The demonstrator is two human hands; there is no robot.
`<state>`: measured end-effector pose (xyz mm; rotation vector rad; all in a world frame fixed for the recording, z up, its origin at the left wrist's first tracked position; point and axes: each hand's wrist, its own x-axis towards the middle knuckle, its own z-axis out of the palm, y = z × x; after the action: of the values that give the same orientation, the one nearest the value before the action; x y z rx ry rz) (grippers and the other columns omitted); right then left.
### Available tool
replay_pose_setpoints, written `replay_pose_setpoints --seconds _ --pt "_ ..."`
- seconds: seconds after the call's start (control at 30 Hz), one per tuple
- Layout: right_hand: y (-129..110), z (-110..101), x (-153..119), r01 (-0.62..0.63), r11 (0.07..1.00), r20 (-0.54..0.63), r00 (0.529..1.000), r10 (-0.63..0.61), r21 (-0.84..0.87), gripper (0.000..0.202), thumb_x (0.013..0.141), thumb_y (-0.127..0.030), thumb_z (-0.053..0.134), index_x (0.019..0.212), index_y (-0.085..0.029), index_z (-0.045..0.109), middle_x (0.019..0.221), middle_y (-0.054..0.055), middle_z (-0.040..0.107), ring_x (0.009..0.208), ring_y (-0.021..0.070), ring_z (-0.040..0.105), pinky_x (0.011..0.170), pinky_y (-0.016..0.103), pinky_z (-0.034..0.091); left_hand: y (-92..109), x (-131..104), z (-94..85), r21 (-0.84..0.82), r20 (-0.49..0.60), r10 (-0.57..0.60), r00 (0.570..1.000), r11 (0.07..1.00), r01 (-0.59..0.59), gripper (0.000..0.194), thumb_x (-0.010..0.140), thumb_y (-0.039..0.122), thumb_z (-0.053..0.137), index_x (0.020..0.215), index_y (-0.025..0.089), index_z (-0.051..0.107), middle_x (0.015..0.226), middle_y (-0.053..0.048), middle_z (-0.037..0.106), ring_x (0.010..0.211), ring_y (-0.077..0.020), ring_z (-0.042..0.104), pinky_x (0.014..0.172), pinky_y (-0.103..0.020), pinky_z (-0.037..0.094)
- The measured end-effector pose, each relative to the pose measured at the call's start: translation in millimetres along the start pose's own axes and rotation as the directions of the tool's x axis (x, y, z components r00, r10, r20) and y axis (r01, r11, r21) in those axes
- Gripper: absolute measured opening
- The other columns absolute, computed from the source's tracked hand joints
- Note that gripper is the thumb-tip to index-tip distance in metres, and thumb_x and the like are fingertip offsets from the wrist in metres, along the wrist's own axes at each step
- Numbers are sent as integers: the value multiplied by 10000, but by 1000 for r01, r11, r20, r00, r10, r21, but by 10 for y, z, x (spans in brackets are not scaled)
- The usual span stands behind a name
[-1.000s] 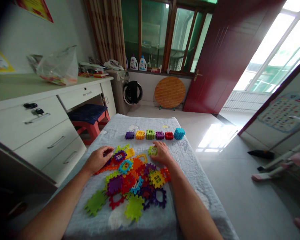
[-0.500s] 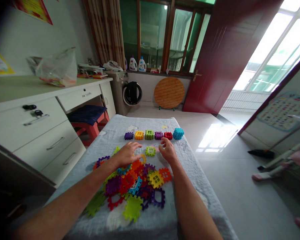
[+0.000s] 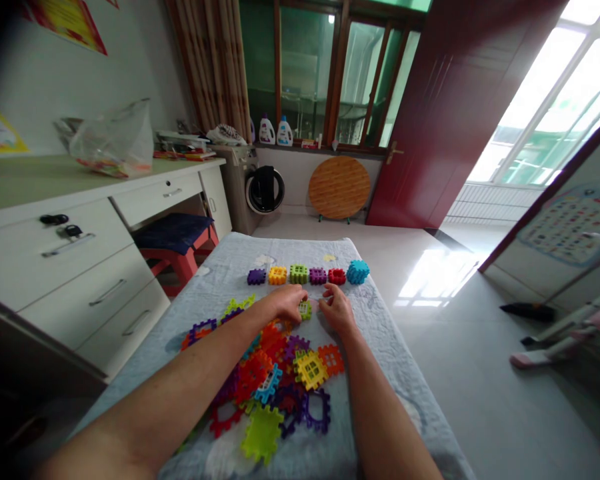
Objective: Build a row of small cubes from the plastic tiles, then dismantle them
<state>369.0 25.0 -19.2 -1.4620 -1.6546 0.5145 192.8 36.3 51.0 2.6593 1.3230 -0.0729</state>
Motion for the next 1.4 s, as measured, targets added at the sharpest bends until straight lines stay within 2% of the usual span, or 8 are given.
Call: replay_pose_setpoints --seconds 0.17,0.23,0.33,0.4,0.53,0.8,1.03,1.4 --pt "-17 -13 -11 5 1000 5 1000 -5 15 427 682 -256 511 1098 -185 578 871 25 633 602 125 533 615 279 473 -143 -234 -146 -4 -127 19 992 1000 -20 506 557 324 685 1043 189 644 1050 -111 650 965 -270 618 840 -335 498" --pt "-25 -18 -12 1 1000 13 1000 -1 14 432 677 -256 509 1096 -179 581 870 28 634 599 125 534 608 277 470 -410 -394 -223 -38 -227 39 973 998 -49 510 559 306 679 1049 172 639 1053 -105 645 969 -258 608 883 -325 478" --pt "-41 -21 -11 0 1000 21 1000 0 -4 426 671 -247 509 1085 -186 590 857 24 638 598 126 539 608 277 466 -970 -626 -306 -118 -303 -147 941 986 116 493 552 272 673 1039 193 646 1051 -78 646 977 -251 602 887 -308 461" --pt "-51 -23 -12 3 1000 25 1000 -3 -18 424 668 -239 511 1081 -187 595 851 22 643 602 128 546 615 278 466 -1335 -736 -318 -162 -289 -297 910 952 260 489 558 265 656 1042 193 650 1039 -71 655 943 -245 615 847 -297 467" --pt "-65 -23 -17 1 1000 33 999 0 -22 412 671 -236 511 1072 -191 596 848 18 645 588 123 547 607 272 466 -1772 -780 -250 -169 -242 -380 893 922 347 458 539 258 656 991 188 670 959 -65 686 894 -251 635 776 -285 479" --pt "-48 -20 -23 15 999 44 999 -14 -30 411 682 -258 500 1077 -178 581 857 28 643 596 132 549 606 283 458 -1929 -586 -143 -185 -177 -368 913 923 336 569 492 207 629 1060 174 649 1096 -84 677 984 -259 630 823 -268 480" --pt "-44 -20 -25 18 999 44 999 -17 -31 409 688 -256 500 1080 -170 581 848 23 637 601 129 540 614 281 459 -2033 -541 -155 -173 -52 -379 924 915 366 569 445 177 637 1013 176 674 1073 -76 694 924 -257 653 742 -261 503" --pt "-45 -22 -28 -1 1000 61 998 2 -22 424 684 -248 509 1090 -144 577 854 28 635 596 113 530 604 262 442 -2004 -433 -189 -72 70 -470 880 877 475 614 450 162 649 1063 155 669 976 -57 722 811 -235 662 630 -238 481"
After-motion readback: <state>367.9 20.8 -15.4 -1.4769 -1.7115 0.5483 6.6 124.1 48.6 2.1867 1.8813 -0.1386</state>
